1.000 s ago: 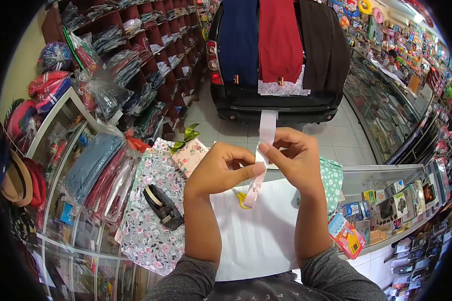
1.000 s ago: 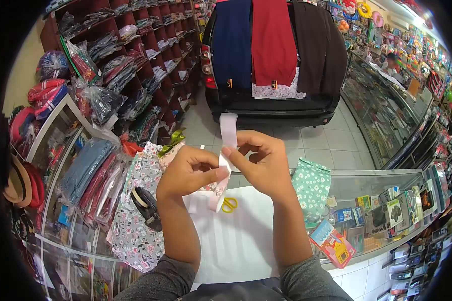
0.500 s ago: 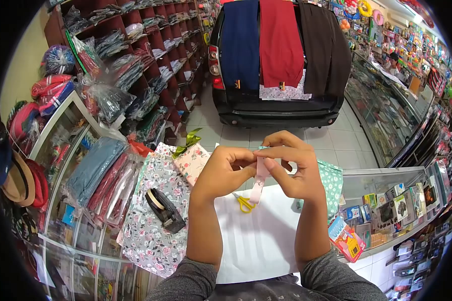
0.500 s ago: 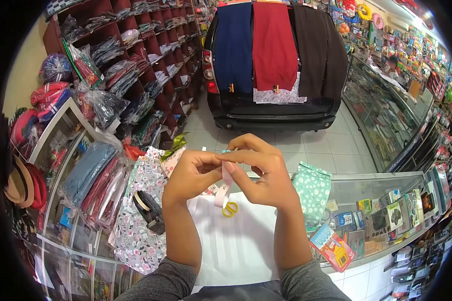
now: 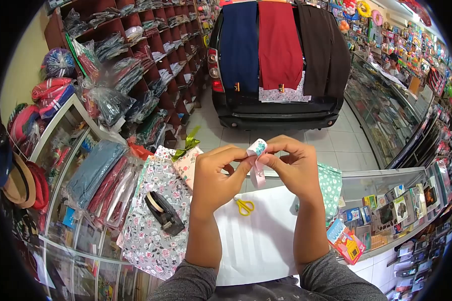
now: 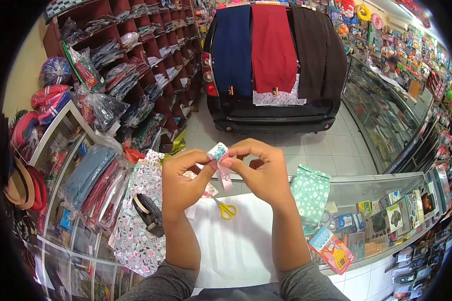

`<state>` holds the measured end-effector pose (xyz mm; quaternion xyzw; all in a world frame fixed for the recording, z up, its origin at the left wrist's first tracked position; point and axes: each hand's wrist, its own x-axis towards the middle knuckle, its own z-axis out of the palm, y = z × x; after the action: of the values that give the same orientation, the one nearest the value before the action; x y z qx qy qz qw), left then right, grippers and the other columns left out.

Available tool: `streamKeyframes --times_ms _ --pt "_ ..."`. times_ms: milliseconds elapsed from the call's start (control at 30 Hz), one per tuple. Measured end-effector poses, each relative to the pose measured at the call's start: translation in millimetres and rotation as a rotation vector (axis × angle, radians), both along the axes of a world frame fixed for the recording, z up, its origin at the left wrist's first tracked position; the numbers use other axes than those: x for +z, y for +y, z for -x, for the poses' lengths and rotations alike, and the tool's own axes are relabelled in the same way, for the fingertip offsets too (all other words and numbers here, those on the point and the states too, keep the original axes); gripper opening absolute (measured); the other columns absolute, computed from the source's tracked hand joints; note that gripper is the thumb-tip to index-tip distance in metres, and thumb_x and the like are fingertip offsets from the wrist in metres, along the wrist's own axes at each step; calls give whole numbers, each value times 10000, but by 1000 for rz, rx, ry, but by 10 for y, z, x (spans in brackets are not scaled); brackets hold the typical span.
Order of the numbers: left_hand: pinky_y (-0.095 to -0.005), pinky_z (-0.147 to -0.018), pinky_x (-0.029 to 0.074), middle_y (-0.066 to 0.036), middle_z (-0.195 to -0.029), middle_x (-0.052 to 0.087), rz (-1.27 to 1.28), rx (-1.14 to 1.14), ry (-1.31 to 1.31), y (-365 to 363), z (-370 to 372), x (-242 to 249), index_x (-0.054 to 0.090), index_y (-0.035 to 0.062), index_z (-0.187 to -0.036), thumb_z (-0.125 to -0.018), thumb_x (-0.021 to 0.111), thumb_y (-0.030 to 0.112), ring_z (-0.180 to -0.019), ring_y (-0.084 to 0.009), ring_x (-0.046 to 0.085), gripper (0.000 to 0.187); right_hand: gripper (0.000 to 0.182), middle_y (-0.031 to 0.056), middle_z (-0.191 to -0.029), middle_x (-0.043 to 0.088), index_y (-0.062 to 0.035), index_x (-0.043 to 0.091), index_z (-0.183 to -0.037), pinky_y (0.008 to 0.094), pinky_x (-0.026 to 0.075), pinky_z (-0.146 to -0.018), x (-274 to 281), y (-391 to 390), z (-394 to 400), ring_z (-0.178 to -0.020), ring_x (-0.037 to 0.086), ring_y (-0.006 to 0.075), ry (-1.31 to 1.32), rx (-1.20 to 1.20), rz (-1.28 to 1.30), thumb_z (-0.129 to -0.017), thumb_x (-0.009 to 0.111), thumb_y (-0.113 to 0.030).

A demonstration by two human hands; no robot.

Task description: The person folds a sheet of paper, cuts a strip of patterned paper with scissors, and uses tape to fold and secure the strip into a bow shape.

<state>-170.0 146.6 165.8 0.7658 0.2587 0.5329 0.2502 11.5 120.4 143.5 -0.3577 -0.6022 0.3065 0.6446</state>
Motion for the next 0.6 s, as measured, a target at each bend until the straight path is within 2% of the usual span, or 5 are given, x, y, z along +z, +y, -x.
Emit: streamKeyframes --times_ms 33,200,467,600 --pt "-234 -543 495 -80 -775 684 -11 -6 3 4 4 9 717 -18 -873 -817 745 22 -660 -120 623 74 119 38 -886 699 -26 754 -918 159 374 -478 51 -40 41 -691 579 27 47 14 8 -804 785 -42" --pt "-226 -503 452 -61 -794 709 -15 -19 -13 1 11 -16 734 5 -891 -831 732 32 -654 -103 628 66 138 43 -883 699 -17 753 -947 165 402 -506 4 -22 44 -715 583 40 71 47 -18 -811 774 -26" --pt "-213 -540 498 -67 -803 702 148 -97 -128 18 24 -68 741 -10 -921 -861 744 90 -689 -96 644 116 188 48 -882 696 -17 749 -1001 177 440 -546 70 -87 94 -731 589 60 97 43 21 -814 773 -24" --pt "-208 -541 518 -59 -828 704 266 -144 -184 -29 24 -68 748 0 -937 -866 746 109 -711 -101 656 130 192 44 -879 693 -9 739 -1016 180 444 -547 30 -59 113 -738 599 55 90 72 -37 -826 764 -24"
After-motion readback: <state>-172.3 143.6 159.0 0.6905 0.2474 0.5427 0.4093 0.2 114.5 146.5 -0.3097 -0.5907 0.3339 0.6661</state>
